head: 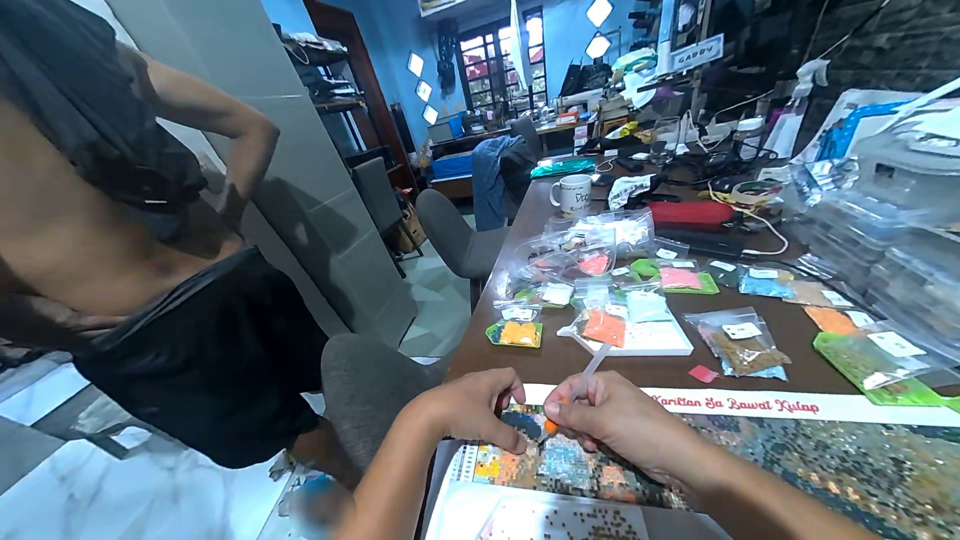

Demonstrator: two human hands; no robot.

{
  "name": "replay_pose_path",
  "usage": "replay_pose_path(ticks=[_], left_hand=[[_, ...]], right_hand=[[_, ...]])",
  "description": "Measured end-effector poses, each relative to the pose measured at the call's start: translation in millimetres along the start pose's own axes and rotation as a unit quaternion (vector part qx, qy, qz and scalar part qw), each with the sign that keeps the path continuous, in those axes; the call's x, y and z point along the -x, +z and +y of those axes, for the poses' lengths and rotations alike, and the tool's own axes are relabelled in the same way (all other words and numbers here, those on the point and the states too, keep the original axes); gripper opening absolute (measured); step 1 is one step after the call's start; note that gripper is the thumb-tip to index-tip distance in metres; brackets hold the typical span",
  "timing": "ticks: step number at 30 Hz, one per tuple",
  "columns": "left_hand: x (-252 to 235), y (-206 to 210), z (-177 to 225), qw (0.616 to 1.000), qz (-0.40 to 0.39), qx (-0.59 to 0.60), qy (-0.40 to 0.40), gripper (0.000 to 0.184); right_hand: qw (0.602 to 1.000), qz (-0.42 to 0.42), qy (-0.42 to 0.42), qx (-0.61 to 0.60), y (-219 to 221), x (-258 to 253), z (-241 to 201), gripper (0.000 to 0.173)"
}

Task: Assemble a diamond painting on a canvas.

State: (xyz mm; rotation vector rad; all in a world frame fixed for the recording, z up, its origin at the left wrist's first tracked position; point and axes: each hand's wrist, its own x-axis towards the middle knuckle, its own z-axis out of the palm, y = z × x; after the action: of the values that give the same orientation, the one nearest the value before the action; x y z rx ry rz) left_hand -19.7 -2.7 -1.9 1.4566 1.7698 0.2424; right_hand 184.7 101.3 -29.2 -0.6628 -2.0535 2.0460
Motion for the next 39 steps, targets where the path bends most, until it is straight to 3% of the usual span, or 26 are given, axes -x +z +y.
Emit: replay_pose_path(ticks=[9,17,28,39], left_hand=[[-1,3,-1,1.000,-0.008,0.008,0.002,0.063],[-1,3,-2,1.000,-0.002,0.001,0.013,0.066],[0,1,-7,0.999,-0.013,0.032,0.014,0.065],[-1,7,0,1.000,0.012,0.000,-0.002,0.065]], right_hand=[[0.994,0.018,-0.080,0.072,13,4,8,0.028],[0.978,0.036,-0.167,0.116,19,0,23,0.026],[0.972,0.051,-0.185,0.137,23,0,26,0.034],[0.943,0.063,-0.274,0.177,24,-3,33,0.035]])
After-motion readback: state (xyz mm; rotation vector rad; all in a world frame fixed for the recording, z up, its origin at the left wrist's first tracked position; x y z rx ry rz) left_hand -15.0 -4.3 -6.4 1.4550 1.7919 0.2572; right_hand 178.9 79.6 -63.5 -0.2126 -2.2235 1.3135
